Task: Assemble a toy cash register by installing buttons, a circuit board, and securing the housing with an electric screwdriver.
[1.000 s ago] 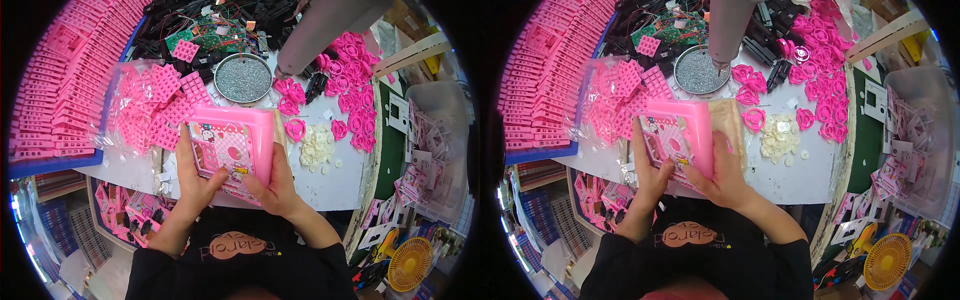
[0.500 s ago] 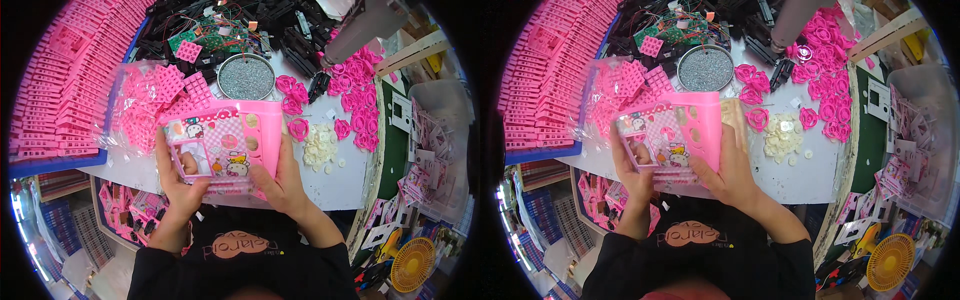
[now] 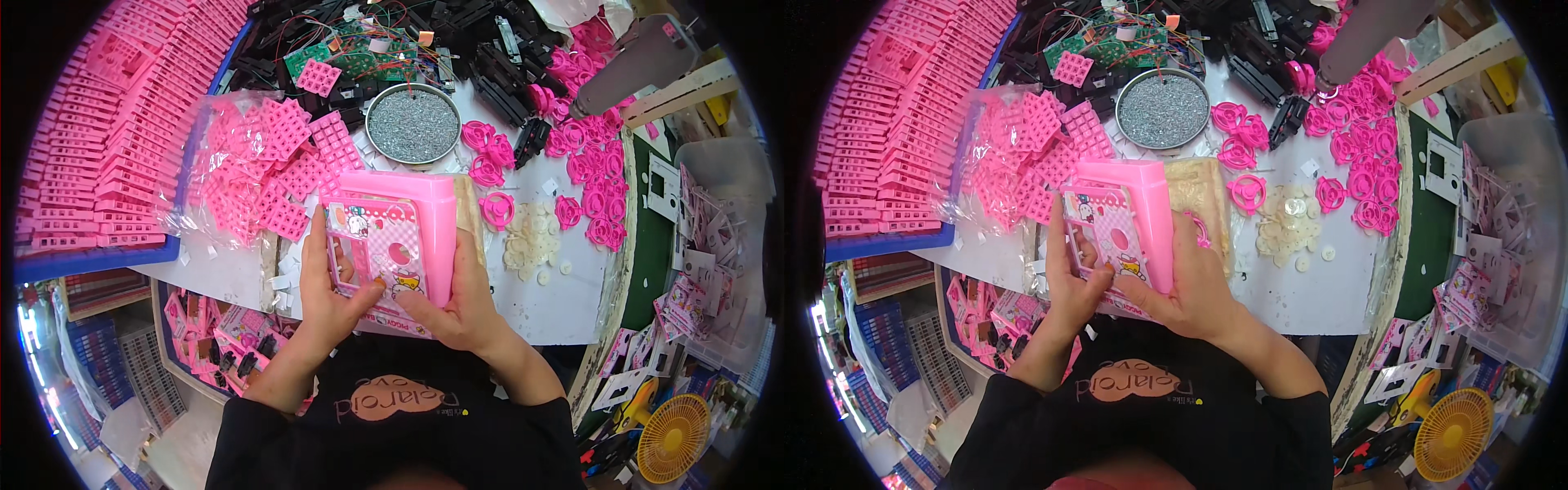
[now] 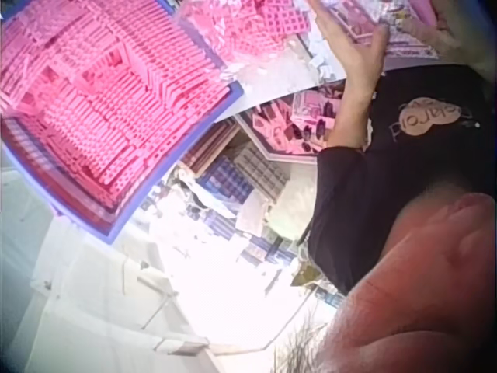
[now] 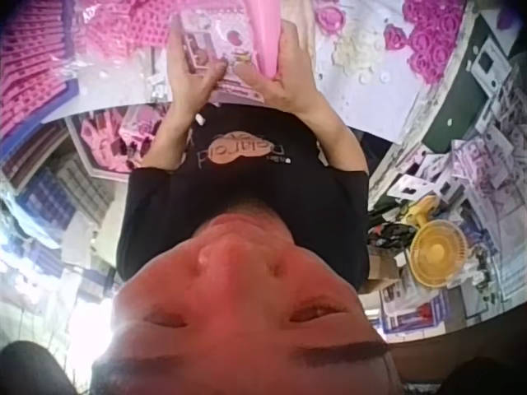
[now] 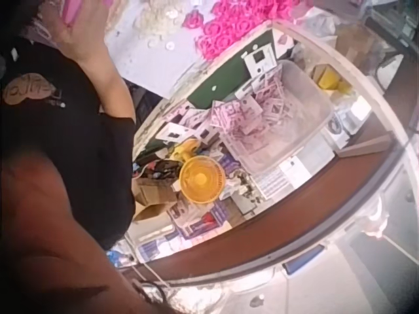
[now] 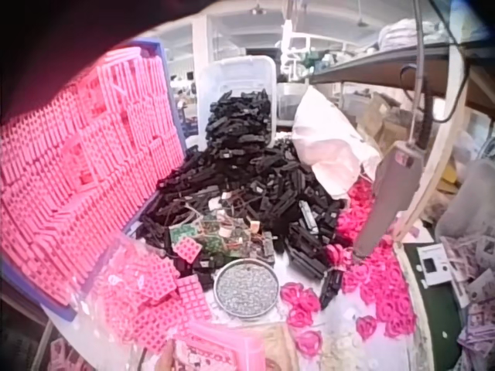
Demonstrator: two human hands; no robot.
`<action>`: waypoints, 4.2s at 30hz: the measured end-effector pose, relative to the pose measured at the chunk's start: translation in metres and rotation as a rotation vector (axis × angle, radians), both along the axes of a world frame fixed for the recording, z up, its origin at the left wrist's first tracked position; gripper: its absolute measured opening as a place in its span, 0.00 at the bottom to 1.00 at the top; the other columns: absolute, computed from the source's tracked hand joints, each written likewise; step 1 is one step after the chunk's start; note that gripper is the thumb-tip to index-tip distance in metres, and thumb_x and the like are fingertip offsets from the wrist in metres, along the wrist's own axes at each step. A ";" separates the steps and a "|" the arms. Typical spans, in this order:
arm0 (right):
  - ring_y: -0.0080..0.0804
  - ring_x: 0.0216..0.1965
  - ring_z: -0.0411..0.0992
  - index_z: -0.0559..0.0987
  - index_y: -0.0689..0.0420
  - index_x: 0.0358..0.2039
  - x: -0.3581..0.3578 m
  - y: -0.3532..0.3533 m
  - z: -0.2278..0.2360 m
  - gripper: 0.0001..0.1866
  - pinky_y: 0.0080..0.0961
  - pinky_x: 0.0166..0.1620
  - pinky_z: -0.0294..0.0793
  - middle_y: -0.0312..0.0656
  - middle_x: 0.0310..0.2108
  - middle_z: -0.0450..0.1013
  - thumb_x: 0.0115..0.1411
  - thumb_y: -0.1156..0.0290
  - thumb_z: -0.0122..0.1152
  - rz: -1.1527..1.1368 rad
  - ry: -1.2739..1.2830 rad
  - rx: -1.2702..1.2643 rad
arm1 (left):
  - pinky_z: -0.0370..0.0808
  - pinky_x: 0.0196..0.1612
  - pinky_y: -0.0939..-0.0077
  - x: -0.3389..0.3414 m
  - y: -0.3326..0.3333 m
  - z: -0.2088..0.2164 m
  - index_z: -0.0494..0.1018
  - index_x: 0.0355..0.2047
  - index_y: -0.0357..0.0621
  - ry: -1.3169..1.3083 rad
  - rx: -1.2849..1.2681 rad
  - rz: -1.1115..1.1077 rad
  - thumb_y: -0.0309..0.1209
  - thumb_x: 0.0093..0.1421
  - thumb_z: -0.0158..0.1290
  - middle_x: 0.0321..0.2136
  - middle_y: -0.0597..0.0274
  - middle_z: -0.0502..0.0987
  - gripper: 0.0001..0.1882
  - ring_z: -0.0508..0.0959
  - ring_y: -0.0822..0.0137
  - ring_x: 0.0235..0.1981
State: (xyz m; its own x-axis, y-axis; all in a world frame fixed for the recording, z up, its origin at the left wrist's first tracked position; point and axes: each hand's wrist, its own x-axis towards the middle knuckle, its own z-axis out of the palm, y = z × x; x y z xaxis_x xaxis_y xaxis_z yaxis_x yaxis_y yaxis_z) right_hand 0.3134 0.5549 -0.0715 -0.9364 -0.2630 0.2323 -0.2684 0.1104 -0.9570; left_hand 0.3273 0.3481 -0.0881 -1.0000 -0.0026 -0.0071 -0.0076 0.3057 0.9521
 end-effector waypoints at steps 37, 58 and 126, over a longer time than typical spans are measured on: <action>0.31 0.54 0.73 0.59 0.63 0.64 0.009 0.032 0.010 0.37 0.30 0.57 0.74 0.47 0.56 0.71 0.56 0.86 0.64 0.254 -0.702 -0.453 | 0.65 0.29 0.82 -0.041 -0.002 0.021 0.74 0.35 0.35 0.045 0.304 0.063 0.33 0.71 0.46 0.24 0.71 0.71 0.13 0.66 0.81 0.26; 0.55 0.70 0.53 0.74 0.53 0.59 -0.054 0.085 -0.004 0.36 0.68 0.63 0.52 0.47 0.69 0.58 0.54 0.45 0.61 0.246 0.404 0.983 | 0.70 0.52 0.53 -0.018 -0.026 0.001 0.77 0.39 0.48 0.516 -0.457 -0.761 0.31 0.37 0.67 0.55 0.56 0.73 0.24 0.72 0.48 0.50; 0.41 0.28 0.75 0.81 0.57 0.33 -0.009 0.045 0.019 0.07 0.34 0.31 0.75 0.41 0.27 0.76 0.52 0.73 0.69 0.062 0.248 0.571 | 0.73 0.27 0.74 -0.028 0.029 0.028 0.78 0.41 0.39 -0.112 -0.179 -0.731 0.30 0.59 0.61 0.27 0.61 0.80 0.12 0.77 0.72 0.23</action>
State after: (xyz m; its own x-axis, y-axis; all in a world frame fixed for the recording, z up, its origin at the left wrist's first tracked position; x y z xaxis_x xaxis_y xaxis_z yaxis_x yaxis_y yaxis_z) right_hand 0.3045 0.6004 -0.0524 -0.8518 -0.4618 0.2474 -0.4971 0.5632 -0.6601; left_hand 0.2995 0.3774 -0.0602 -0.7412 0.6492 -0.1705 0.1625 0.4200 0.8928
